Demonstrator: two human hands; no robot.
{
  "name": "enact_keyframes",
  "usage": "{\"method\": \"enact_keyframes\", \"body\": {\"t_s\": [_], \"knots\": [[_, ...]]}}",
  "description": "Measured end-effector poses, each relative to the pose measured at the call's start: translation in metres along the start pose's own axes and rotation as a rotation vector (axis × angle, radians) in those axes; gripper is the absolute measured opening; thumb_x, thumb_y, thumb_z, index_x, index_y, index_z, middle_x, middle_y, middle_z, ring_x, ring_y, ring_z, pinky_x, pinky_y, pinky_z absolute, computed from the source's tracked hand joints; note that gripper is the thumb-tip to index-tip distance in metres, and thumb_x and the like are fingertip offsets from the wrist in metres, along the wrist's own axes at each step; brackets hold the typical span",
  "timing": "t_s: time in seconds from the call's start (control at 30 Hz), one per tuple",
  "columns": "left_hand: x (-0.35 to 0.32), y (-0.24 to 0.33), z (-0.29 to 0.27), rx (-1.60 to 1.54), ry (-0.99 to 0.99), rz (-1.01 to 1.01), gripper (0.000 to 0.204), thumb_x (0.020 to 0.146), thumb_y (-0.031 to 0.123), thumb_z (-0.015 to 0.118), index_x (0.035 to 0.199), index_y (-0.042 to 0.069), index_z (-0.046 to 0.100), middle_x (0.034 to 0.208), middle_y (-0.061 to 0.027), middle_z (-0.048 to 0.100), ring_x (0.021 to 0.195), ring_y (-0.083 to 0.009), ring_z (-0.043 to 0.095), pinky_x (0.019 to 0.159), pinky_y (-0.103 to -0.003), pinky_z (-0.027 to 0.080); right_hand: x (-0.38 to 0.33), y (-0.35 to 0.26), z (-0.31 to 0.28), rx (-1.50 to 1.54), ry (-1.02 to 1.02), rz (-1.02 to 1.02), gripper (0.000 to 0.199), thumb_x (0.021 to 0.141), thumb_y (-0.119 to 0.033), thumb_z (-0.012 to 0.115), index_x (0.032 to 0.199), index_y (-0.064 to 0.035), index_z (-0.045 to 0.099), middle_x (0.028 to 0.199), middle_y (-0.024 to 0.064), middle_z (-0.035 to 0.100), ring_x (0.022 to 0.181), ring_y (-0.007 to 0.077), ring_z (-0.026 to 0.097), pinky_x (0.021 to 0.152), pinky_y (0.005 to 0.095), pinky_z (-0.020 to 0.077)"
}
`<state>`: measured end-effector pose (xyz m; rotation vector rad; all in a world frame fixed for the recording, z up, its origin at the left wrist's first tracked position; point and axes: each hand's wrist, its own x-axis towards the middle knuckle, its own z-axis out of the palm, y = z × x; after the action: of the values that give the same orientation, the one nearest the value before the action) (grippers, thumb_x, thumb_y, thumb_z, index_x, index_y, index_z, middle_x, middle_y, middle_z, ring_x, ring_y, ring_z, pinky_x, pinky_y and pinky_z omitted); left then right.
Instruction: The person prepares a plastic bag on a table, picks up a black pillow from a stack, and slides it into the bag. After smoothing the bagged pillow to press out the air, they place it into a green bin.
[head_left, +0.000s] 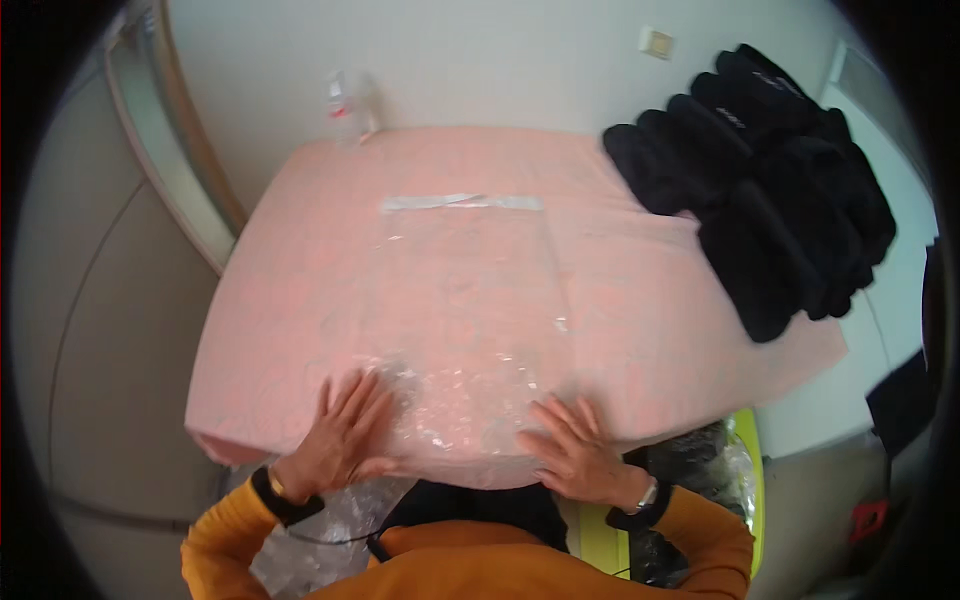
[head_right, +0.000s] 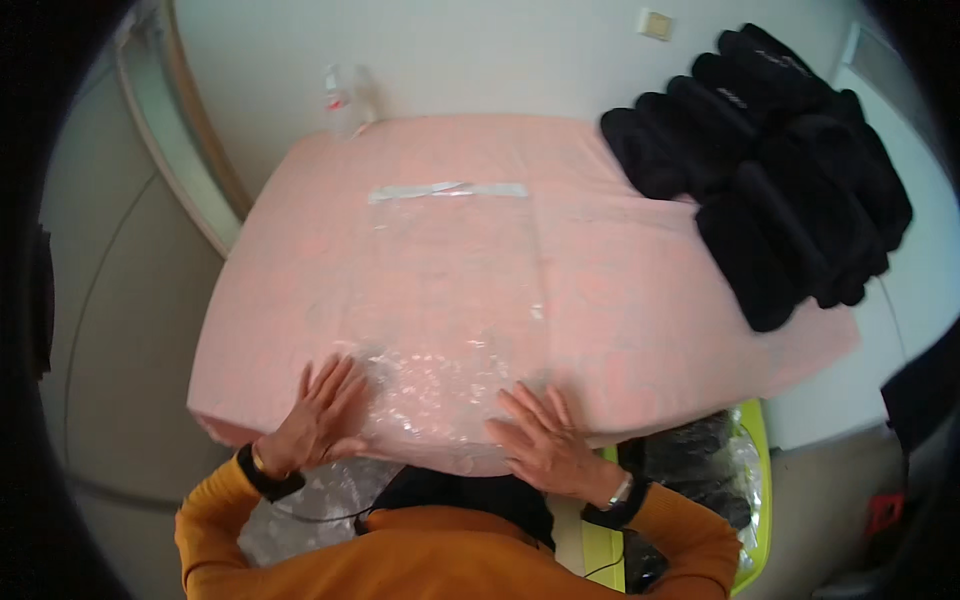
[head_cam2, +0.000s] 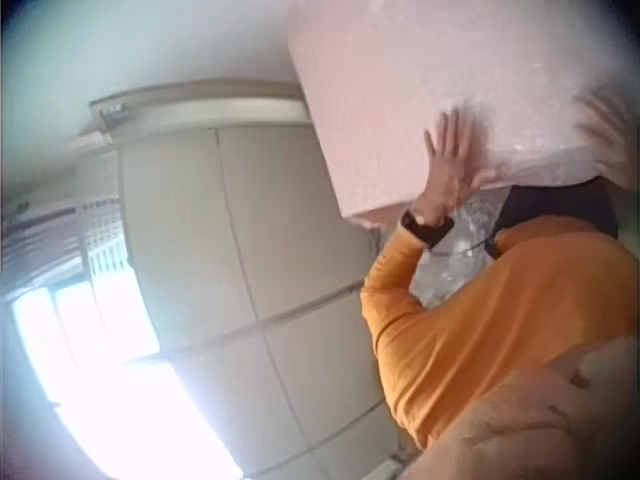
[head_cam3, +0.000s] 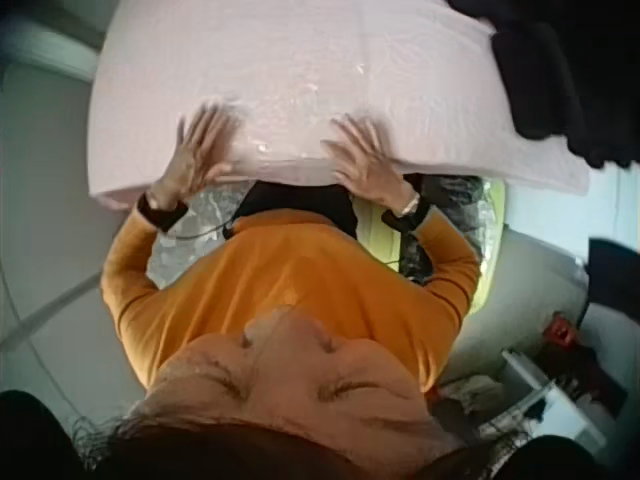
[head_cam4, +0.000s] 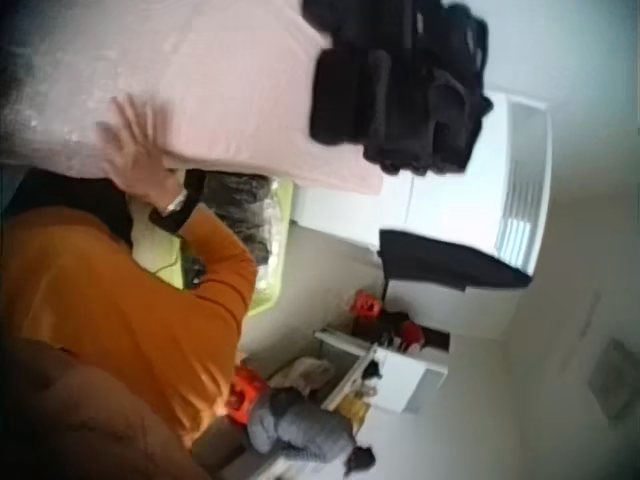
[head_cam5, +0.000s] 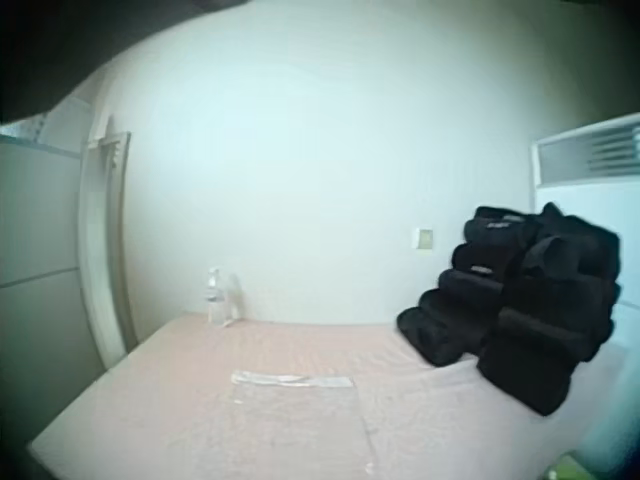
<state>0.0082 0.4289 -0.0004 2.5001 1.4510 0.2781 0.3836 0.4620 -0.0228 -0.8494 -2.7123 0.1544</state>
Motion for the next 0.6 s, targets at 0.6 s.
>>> {"method": "enact_keyframes", "body": {"t_s": [0.6], "knots": [[-0.005, 0.005, 0.014, 0.056, 0.39, 0.007, 0.034, 0.072, 0.0, 0.064, 0.105, 0.002, 0.065, 0.113, -0.018, 0.06, 0.104, -0.0397, 0.055, 0.087, -0.045, 0.048, 0.0, 0.014, 0.018, 0.001, 0.347, 0.07, 0.028, 0.082, -0.005, 0.062, 0.11, -0.003, 0.062, 0.119, 0.011, 0.055, 0.117, 0.028, 0.05, 0.097, 0.0418, 0.0394]]}}
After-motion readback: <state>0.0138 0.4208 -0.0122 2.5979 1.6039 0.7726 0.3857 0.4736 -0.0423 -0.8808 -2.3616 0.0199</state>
